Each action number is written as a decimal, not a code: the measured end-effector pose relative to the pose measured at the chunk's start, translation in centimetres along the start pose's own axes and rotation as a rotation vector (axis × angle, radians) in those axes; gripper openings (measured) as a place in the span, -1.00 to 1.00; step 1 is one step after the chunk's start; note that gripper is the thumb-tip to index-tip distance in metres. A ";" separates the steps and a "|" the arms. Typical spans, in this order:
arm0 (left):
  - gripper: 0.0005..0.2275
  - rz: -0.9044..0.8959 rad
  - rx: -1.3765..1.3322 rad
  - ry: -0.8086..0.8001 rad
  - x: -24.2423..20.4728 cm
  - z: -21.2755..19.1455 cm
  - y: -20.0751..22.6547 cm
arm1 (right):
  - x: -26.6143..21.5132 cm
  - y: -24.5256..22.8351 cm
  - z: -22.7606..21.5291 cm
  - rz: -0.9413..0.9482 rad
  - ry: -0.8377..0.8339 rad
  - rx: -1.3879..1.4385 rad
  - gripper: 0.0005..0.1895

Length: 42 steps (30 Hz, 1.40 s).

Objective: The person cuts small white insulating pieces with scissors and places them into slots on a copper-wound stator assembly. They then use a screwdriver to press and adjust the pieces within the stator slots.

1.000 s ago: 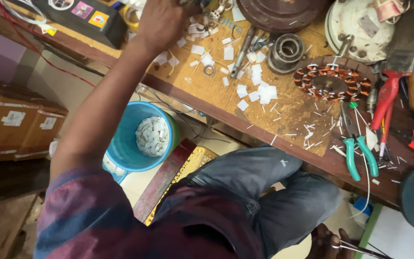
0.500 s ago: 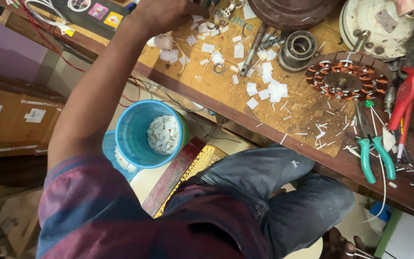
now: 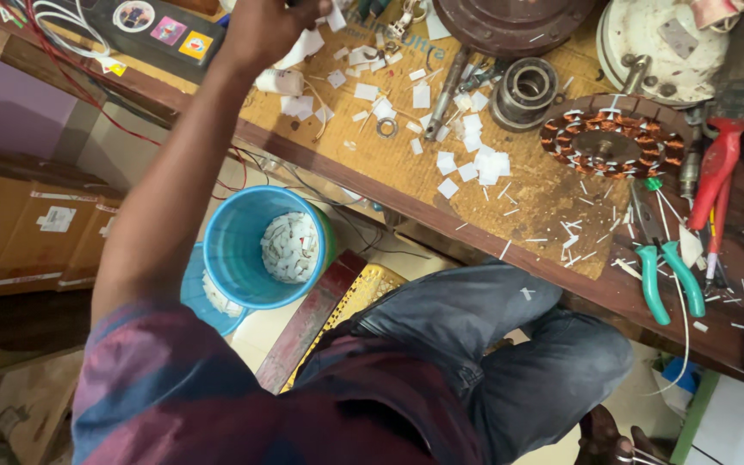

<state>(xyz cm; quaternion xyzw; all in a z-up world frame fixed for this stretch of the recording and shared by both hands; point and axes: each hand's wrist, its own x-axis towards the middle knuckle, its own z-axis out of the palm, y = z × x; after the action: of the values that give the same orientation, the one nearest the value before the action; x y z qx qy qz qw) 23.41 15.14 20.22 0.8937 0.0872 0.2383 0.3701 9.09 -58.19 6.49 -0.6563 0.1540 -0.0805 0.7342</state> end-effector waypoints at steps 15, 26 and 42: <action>-0.54 -0.757 -1.178 -0.576 -15.9 13.2 25.6 | -3.5 -10.5 16.1 -0.155 -0.377 0.107 -0.20; -0.80 -0.813 -1.386 -0.834 -19.3 18.3 28.5 | -2.0 -13.6 19.4 -0.125 -0.484 -0.037 -0.71; -0.68 -0.277 -0.852 -0.486 -19.8 15.3 28.2 | -1.9 -12.0 20.1 0.301 -0.550 0.311 -0.68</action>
<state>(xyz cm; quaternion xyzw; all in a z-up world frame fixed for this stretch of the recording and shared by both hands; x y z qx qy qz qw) 13.06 -21.02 23.53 0.6730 0.0114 -0.0132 0.7394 15.04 -40.20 20.37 -0.5036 0.0312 0.1861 0.8431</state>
